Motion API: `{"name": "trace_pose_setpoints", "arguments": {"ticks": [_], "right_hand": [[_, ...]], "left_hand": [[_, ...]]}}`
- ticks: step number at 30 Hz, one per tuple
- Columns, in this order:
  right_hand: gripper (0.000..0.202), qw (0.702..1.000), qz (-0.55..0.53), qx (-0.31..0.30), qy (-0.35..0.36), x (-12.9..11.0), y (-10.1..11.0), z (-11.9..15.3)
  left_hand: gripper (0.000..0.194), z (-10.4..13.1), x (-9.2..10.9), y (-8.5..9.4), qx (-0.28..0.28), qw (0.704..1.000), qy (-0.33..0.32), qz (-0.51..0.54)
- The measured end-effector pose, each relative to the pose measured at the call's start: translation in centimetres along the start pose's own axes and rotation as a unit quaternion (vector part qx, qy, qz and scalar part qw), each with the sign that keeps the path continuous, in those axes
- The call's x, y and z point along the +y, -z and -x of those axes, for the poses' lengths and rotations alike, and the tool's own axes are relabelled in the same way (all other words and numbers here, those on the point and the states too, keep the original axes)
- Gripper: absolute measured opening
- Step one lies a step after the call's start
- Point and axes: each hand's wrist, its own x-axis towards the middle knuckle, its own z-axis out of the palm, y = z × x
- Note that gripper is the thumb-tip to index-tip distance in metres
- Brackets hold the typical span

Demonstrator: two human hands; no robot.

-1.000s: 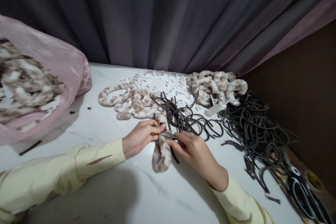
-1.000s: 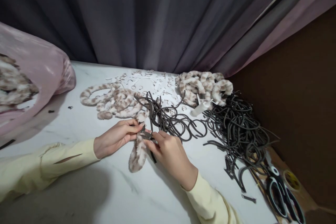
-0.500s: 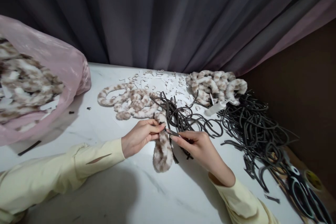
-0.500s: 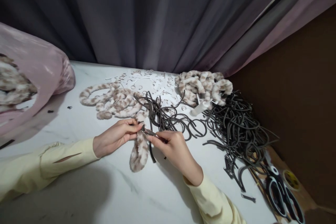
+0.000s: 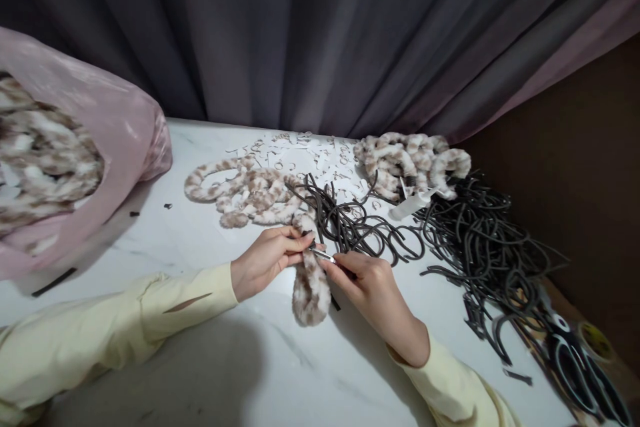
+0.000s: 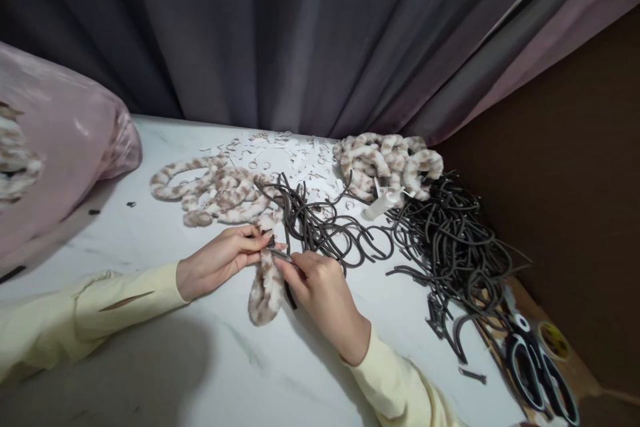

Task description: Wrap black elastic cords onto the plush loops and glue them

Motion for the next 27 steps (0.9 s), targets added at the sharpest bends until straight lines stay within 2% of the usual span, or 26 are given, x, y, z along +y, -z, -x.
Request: {"name": "trace_pose_setpoints", "arguments": {"ticks": [4,8,10,16,20,27], "right_hand": [[0.039,0.994,0.097,0.031,0.031,-0.3,-0.7,0.2],[0.038,0.973,0.207,0.075,0.064,-0.7,-1.5,0.0],[0.035,0.968,0.231,0.071,0.061,-0.9,-1.6,-0.4],[0.027,0.983,0.184,0.002,0.014,-0.8,-1.1,-1.4],[0.025,0.984,0.178,-0.007,0.012,-0.7,-1.0,-1.5],[0.026,0.986,0.165,-0.013,0.007,-0.8,-1.0,-1.4]], "left_hand": [[0.022,-0.1,-0.3,0.0,0.012,1.000,-0.007,-0.008],[0.024,-0.1,-0.6,-0.2,0.029,0.999,-0.037,-0.005],[0.025,-0.1,-0.7,-0.3,0.040,0.998,-0.049,0.000],[0.020,-0.5,-0.3,-0.1,0.027,0.999,-0.046,0.005],[0.013,-0.7,-0.1,0.1,0.022,0.999,-0.036,-0.007],[0.015,-0.6,0.1,-0.2,0.041,0.998,-0.042,-0.034]]}}
